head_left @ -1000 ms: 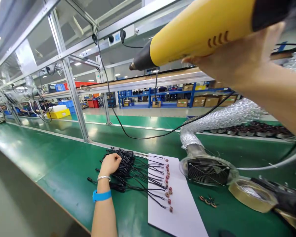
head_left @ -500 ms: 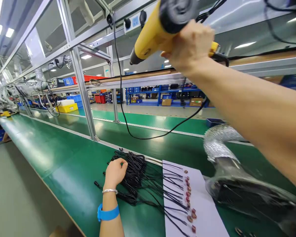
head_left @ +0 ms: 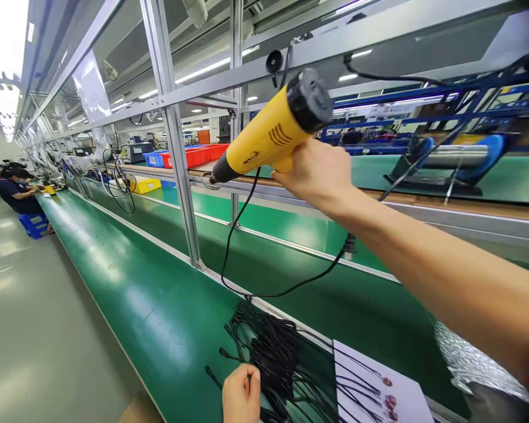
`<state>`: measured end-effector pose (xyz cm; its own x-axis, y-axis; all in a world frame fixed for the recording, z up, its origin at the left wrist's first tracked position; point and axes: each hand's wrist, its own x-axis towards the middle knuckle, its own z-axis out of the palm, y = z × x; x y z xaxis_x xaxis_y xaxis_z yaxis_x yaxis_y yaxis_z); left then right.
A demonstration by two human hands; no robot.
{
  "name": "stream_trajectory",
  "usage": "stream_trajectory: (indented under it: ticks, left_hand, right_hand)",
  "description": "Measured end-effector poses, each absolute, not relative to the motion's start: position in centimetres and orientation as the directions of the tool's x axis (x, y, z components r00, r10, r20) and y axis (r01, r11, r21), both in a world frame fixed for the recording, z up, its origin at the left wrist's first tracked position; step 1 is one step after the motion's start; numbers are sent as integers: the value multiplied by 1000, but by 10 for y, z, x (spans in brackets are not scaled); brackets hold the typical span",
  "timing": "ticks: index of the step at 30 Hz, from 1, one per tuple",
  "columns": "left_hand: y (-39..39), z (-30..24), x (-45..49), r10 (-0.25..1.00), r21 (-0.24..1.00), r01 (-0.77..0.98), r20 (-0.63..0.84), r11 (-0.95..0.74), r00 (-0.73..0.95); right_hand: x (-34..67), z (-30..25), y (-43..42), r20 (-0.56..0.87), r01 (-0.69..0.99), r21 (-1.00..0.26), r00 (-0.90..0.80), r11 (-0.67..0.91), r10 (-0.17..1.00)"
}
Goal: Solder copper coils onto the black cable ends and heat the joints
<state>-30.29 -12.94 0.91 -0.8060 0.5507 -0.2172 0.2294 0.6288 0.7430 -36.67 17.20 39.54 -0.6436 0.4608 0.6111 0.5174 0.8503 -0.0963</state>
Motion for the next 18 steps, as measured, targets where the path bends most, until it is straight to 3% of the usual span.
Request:
stream_trajectory:
  ticks: [2, 6, 11, 13, 15, 18]
  left_hand:
    - [-156, 3, -304, 505, 738, 204, -209, 643, -837]
    - [-195, -3, -321, 385, 772, 119, -171, 624, -907]
    - [-194, 19, -344, 326, 853, -12, -212, 521, -921]
    - [-181, 23, -344, 317, 876, -75, -251, 476, -915]
    - [-167, 20, -335, 307, 876, -135, -301, 464, -903]
    - [-155, 11, -299, 173, 865, -256, -357, 431, -918]
  right_hand:
    - [-396, 401, 168, 544, 558, -133, -650, 819, 531]
    - [-446, 392, 160, 503, 554, -146, -672, 819, 544]
    - [-490, 390, 163, 356, 504, -214, -757, 837, 548]
    - [-486, 395, 163, 349, 446, -227, -793, 865, 500]
    - [-461, 394, 156, 428, 385, -216, -789, 897, 441]
    - [-392, 358, 132, 609, 180, -128, -762, 975, 220]
